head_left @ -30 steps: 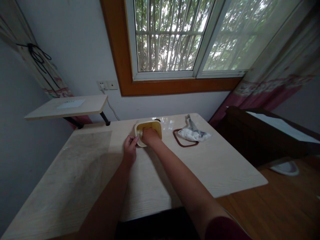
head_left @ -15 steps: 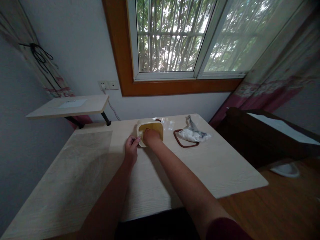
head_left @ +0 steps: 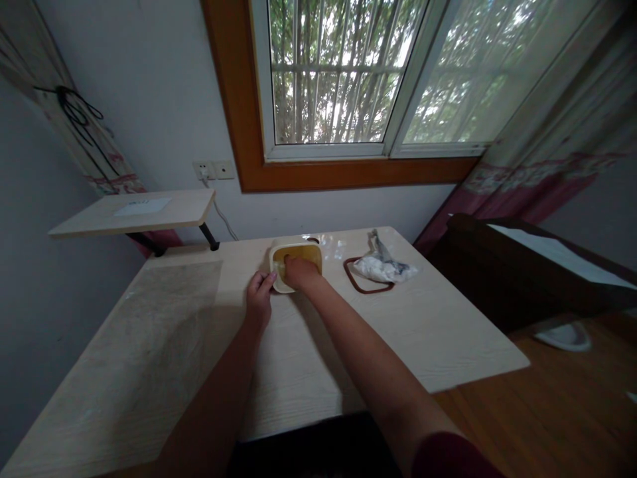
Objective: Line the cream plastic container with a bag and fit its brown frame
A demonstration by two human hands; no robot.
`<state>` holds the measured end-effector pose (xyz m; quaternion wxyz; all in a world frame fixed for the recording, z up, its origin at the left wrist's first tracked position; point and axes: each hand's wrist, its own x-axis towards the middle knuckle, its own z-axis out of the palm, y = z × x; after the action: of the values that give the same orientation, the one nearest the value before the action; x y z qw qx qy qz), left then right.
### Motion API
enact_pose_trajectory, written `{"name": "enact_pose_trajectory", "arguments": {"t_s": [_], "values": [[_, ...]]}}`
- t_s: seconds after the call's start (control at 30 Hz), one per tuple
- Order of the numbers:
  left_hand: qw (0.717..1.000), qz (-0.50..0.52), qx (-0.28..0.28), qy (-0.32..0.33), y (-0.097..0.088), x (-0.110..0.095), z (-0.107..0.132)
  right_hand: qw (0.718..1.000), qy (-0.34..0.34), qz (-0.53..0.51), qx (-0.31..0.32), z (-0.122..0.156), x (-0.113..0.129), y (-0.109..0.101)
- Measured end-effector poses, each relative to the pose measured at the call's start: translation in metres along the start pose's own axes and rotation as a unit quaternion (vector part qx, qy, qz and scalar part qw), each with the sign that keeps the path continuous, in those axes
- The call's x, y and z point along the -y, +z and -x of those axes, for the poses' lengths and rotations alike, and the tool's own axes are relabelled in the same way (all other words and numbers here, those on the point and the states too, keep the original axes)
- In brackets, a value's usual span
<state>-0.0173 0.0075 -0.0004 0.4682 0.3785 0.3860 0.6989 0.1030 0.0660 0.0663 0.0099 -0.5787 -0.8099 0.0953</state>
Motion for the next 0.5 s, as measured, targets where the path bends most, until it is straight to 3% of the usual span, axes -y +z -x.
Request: {"name": "enact_pose_trajectory", "arguments": {"t_s": [0.5], "values": [[0.998,-0.004,0.018,-0.055,-0.0011,-0.0057,0.0024,0.998,-0.065,0.002,0.018,0.0014,-0.0036,0.0004]]}}
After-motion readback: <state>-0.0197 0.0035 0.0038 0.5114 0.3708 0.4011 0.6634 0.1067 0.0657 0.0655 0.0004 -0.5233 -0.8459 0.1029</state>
